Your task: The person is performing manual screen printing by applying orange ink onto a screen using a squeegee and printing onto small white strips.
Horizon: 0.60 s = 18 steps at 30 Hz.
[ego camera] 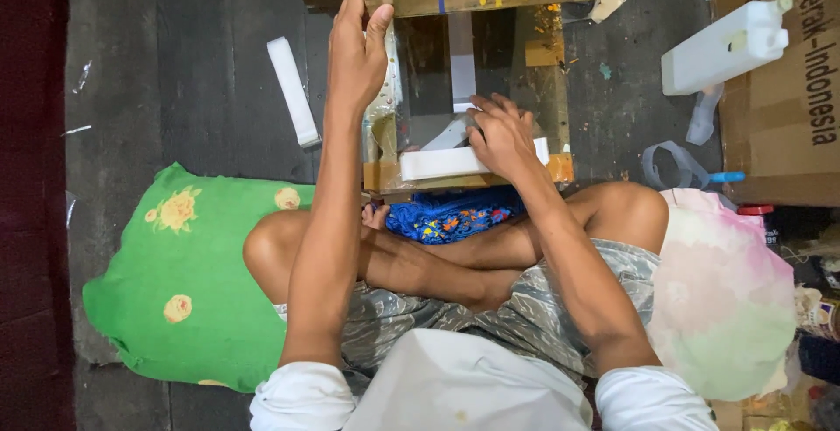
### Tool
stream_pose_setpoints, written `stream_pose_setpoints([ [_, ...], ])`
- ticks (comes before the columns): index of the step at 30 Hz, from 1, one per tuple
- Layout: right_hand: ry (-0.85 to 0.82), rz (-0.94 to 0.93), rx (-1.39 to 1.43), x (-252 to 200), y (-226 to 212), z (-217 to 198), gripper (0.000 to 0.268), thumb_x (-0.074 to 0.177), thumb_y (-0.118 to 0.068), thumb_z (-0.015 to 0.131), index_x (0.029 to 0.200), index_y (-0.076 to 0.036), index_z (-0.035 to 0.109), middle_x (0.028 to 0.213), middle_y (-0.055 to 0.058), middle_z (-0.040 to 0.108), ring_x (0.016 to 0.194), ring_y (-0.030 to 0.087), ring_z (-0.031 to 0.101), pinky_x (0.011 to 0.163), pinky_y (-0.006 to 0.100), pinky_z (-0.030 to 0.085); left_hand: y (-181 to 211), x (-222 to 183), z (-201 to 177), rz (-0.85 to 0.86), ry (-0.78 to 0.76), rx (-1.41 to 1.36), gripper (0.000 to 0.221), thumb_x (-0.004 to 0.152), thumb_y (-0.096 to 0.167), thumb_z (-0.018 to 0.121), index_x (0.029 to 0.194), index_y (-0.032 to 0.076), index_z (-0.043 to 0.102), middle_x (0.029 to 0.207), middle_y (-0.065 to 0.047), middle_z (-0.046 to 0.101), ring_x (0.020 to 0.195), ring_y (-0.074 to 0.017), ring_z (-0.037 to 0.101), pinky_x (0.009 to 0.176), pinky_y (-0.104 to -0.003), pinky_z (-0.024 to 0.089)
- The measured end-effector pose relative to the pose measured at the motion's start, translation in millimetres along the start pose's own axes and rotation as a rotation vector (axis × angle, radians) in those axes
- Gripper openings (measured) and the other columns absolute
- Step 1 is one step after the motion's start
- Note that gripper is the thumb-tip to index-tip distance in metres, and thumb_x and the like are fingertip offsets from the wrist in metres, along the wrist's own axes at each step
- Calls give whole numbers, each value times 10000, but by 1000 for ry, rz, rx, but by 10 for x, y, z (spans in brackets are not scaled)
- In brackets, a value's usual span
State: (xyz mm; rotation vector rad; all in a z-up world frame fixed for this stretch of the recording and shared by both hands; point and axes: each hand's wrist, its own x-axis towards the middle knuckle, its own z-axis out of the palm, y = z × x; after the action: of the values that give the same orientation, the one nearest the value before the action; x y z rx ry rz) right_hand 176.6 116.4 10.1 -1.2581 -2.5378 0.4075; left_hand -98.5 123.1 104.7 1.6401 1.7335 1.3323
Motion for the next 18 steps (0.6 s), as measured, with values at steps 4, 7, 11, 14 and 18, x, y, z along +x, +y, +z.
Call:
stream_pose_setpoints([
  [4,-16,8,0,-11,2,5,368,975,-268,547,1245,-96,729,1477,22,600,1387,329,461,869,548,371,-36,9,8,-12,-10,-17,641,1129,516,420,1606,122,251,1641,-196,382,1531,-404,363,1214,-571,377],
  [7,0,3,-15,-23,-4,-3,350,978,-261,548,1210,-90,745,1457,30,619,1379,335,478,849,553,388,-15,10,1,-10,1,5,612,1134,493,429,1598,127,269,1605,-185,448,1489,-392,437,1169,-544,421],
  [11,44,-9,25,-58,-42,-96,312,985,-234,522,1152,-96,748,1416,17,645,1317,361,531,806,555,406,-27,-25,-5,23,-10,-6,625,1138,508,410,1602,120,255,1613,-192,431,1498,-399,422,1178,-562,419],
  [14,152,-67,43,-146,-112,-220,276,1009,-209,536,1144,-99,750,1330,33,689,1236,343,585,841,524,417,-101,-99,7,22,-29,4,648,1132,542,394,1607,129,238,1582,-184,456,1447,-402,459,1125,-581,434],
  [18,276,-134,57,-348,-134,-307,264,1031,-178,576,1162,-67,777,1262,75,733,1226,309,621,934,475,419,-12,-311,-9,27,-51,50,715,1091,602,360,1559,62,367,1171,-73,631,986,-212,525,906,-388,437],
])
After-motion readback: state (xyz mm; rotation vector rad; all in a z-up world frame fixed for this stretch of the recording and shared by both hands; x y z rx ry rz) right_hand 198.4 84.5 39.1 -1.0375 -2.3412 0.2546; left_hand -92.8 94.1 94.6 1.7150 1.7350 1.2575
